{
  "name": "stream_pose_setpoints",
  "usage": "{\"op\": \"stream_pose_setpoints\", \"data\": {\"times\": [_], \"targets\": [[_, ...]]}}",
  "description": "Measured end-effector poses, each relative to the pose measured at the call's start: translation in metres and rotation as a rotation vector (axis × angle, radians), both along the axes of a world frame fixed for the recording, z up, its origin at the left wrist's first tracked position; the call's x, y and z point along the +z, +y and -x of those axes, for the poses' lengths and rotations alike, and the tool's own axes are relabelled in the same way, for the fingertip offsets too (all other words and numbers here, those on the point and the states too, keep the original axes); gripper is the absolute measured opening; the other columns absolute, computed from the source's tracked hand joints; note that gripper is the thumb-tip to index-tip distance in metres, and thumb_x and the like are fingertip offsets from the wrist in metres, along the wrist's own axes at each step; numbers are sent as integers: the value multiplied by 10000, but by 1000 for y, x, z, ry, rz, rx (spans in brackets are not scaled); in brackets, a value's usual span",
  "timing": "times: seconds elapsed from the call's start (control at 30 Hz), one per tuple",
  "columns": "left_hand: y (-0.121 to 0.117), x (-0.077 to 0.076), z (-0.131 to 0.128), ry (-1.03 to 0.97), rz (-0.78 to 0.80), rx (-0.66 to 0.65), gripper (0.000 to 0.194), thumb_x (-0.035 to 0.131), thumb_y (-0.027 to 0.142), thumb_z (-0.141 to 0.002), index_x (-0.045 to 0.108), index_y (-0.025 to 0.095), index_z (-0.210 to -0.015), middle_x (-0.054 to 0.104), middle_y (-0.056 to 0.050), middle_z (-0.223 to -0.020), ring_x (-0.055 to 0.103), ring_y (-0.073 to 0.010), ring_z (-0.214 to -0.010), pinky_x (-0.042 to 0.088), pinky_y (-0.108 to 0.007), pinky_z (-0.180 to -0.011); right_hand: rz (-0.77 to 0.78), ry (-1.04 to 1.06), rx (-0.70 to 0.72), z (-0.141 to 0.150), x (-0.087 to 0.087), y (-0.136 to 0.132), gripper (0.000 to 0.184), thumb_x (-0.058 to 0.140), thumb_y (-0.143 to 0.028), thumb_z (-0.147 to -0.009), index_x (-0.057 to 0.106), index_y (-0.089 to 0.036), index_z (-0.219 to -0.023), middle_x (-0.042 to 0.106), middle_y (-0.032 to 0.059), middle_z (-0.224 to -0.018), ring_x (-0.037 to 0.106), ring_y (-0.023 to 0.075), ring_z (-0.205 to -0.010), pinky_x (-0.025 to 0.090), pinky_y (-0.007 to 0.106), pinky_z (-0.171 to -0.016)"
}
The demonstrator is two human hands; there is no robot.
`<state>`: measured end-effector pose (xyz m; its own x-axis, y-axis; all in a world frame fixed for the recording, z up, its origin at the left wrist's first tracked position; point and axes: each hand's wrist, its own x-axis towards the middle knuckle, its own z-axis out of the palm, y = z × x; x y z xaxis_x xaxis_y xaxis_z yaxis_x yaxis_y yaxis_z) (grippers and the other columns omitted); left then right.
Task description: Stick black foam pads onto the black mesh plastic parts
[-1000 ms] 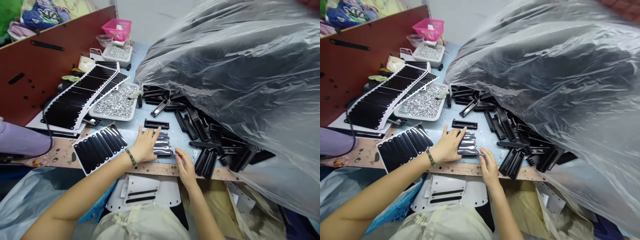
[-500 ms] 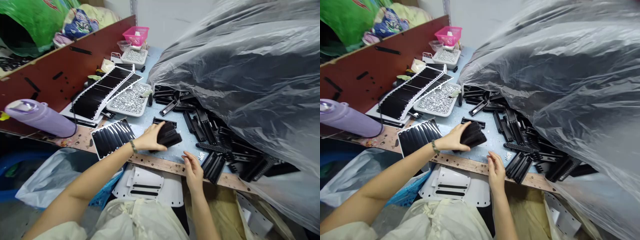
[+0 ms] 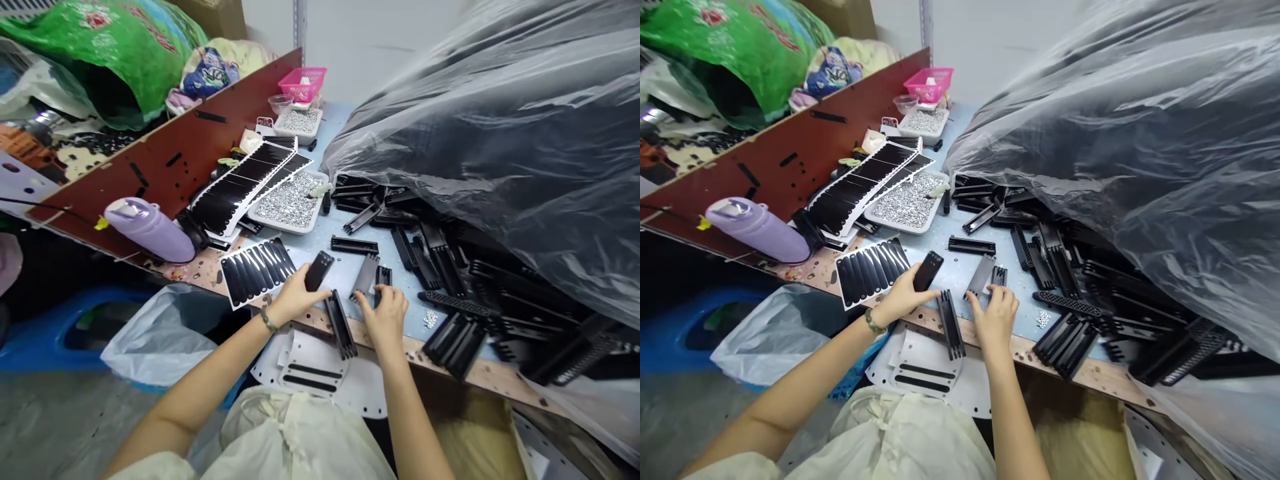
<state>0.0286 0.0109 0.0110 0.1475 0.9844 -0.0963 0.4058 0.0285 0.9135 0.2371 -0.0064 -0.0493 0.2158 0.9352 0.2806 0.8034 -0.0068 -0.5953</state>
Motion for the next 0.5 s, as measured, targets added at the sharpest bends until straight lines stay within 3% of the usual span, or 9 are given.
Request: {"op": "stream_pose_setpoints", "data": {"times": [0.17, 0.23, 0.3, 0.4, 0.43, 0.5], "targets": [[-22, 2, -6, 426, -469, -778, 484, 597, 91, -704, 524, 177, -1175, 524, -68, -1318, 499, -222, -1097, 447, -320, -887, 127, -81, 1, 4, 11, 28, 659, 511, -595, -818, 485, -164, -1316, 452, 202, -1277, 406, 361, -1161, 375, 520, -935], [-26, -3, -17, 593, -564, -900, 427, 562, 86, -741, 538, 158, -1161, 574, -89, -1226, 508, -221, -1017, 456, -329, -797, 150, -166, 126, 3, 11, 35, 614, 525, -495, -824, 475, -164, -1338, 444, 192, -1325, 393, 365, -1196, 376, 524, -949], [-27, -5, -23, 690, -627, -899, 279, 541, 119, -774, 581, 127, -1050, 621, -109, -1017, 514, -230, -938, 445, -353, -733, 123, -190, 290, -3, 8, 38, 529, 476, -350, -837, 479, -149, -1326, 496, 166, -1294, 431, 320, -1184, 382, 490, -978], [-26, 4, -5, 626, -614, -727, 173, 588, 256, -769, 600, 129, -887, 597, -96, -840, 523, -231, -872, 444, -369, -749, 33, -206, 371, -14, -1, 35, 521, 447, -306, -831, 452, -152, -1329, 517, 144, -1283, 460, 295, -1172, 396, 487, -983], [-26, 11, 9, 542, -572, -605, 219, 603, 307, -764, 596, 134, -898, 593, -90, -851, 531, -218, -866, 453, -360, -773, 13, -215, 369, -17, -3, 34, 515, 446, -334, -841, 455, -154, -1324, 513, 147, -1290, 461, 301, -1172, 405, 496, -972], [-22, 29, 47, 374, -454, -237, 363, 618, 375, -764, 564, 142, -1038, 590, -93, -976, 552, -192, -906, 472, -325, -829, 2, -243, 362, -19, -6, 31, 498, 432, -390, -860, 482, -161, -1300, 504, 152, -1302, 470, 314, -1164, 423, 507, -950]]}}
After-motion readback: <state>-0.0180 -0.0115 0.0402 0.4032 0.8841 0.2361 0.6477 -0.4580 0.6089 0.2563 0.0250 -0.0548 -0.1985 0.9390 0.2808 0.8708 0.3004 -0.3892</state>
